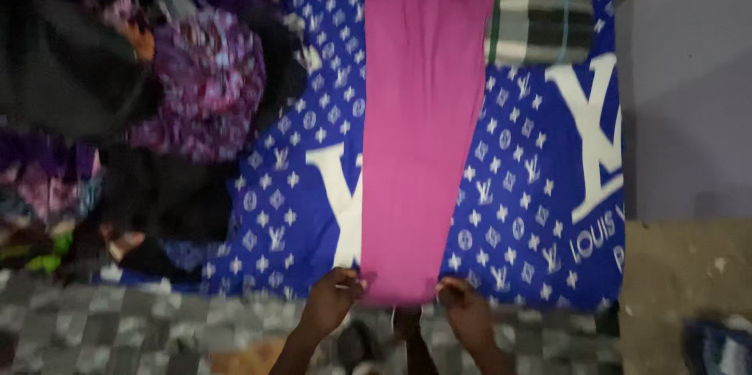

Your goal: The person picks up pink and black garments from a bed, folds them by hand, and places them onto a shelf in a closet.

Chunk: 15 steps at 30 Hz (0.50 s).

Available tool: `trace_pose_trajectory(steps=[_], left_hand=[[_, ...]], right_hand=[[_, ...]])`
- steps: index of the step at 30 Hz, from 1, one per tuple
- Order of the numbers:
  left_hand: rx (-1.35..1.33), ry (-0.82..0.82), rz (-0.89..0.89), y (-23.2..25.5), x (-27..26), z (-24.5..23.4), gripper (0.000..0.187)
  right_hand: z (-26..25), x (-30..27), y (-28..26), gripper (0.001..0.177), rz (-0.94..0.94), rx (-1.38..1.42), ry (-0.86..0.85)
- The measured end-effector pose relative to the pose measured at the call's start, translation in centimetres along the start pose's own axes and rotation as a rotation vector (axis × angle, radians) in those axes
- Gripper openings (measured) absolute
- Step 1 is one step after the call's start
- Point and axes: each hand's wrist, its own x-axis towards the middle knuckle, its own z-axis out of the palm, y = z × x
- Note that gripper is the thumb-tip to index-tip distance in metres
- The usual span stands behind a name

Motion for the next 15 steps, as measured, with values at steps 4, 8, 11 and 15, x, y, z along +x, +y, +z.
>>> trace_pose_trajectory(steps=[4,8,11,15], left_hand=[[0.223,0.128,0.296,6.2,9.2,-1.6,0.036],[0.264,0.15,-0.044,15.2,16.5,-2.0,0.05],[0.225,0.151,-0.105,20.4,21.7,-1.3,0.058],[0.204,0.278,0.059,23.2,29.7,0.0,0.057]], right_hand=[[-2.6,9.7,-8.3,0.027,-0.223,0.176,0.251],[-5.3,20.2,-16.7,0.041,-0.002,0.218,0.294],[-7.2,26.7,-21.6,0.045,-0.069,0.048,0.456],[-8.9,34.6,-25.6,0.041,-0.389,0.194,0.471]])
